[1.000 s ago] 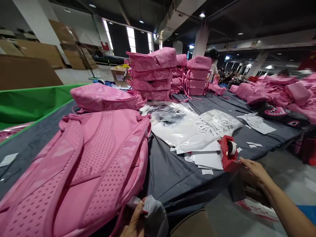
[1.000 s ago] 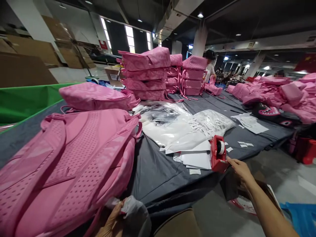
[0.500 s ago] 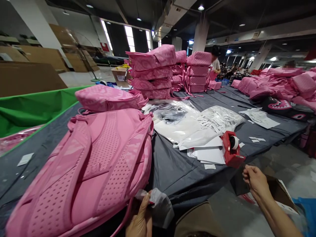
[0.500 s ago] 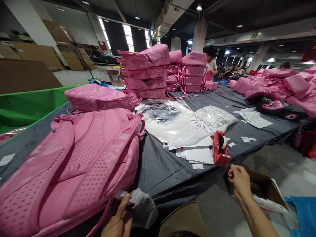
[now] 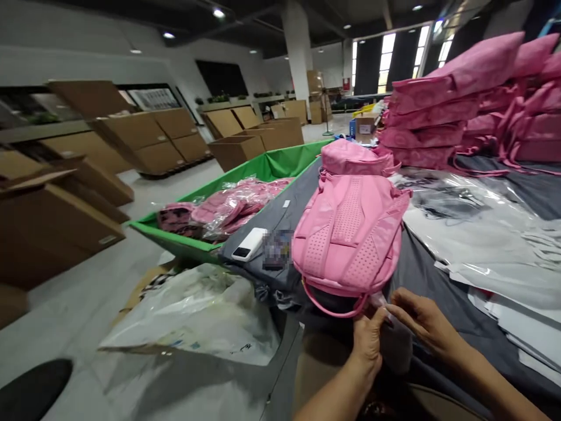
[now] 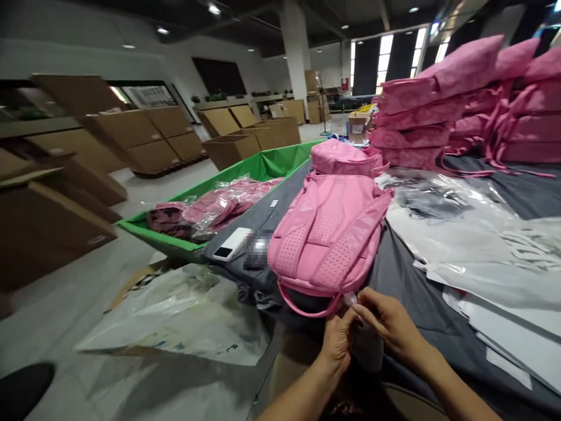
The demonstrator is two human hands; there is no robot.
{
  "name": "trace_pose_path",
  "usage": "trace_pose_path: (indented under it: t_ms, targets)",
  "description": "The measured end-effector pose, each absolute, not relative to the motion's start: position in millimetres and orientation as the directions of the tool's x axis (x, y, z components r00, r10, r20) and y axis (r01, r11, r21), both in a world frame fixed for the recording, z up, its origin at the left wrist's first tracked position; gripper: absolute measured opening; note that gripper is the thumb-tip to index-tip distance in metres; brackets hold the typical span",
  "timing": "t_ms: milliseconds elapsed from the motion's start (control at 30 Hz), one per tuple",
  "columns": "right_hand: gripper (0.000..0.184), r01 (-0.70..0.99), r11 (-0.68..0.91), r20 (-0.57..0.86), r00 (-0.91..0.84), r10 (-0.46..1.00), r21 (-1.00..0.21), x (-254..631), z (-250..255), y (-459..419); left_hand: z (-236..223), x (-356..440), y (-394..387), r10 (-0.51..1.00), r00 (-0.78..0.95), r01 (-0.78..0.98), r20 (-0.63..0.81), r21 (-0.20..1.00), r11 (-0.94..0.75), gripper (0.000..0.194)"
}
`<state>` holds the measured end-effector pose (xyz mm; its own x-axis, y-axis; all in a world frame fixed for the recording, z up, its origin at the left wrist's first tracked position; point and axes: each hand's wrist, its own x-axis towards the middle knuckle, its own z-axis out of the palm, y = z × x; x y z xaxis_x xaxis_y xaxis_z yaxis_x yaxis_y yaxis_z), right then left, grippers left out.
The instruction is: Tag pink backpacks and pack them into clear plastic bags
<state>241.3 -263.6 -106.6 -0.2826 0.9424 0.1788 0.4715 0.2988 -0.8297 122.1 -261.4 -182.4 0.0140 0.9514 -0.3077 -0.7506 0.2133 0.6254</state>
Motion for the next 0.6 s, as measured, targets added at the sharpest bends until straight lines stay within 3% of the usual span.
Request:
trace_pose_path:
  t_ms: [100, 200, 367, 500, 600]
  targets:
    - [0.038, 0.657, 0.408, 0.258, -0.317, 0.913, -0.634, 243, -115, -245, -183, 123, -264, 0.963, 0.0, -0.756, -0.27, 0.631, 0.177, 0.053]
    - [0.034, 0.74, 0.418, 0.289, -0.306, 0.907, -0.527, 248, -123, -241, -187, 124, -264, 0.963, 0.017, -0.766, -0.27, 0.615, 0.186, 0.049]
    - [0.033, 0.794, 0.307, 0.225, -0.218, 0.95, -0.525, 247, -131, -242, -189, 122, -264, 0.958, 0.059, -0.777, -0.281, 0.589, 0.22, 0.056]
    - [0.031, 0.79, 0.253, 0.163, -0.194, 0.967, -0.558, 244, -132, -239, -183, 118, -267, 0.979, 0.067, -0.785, -0.191, 0.595, 0.17, 0.048]
    - [0.029, 0.777, 0.254, 0.161, -0.196, 0.967, -0.577, 244, -130, -238, -180, 120, -268, 0.957, 0.009, -0.757, -0.292, 0.623, 0.197, 0.051]
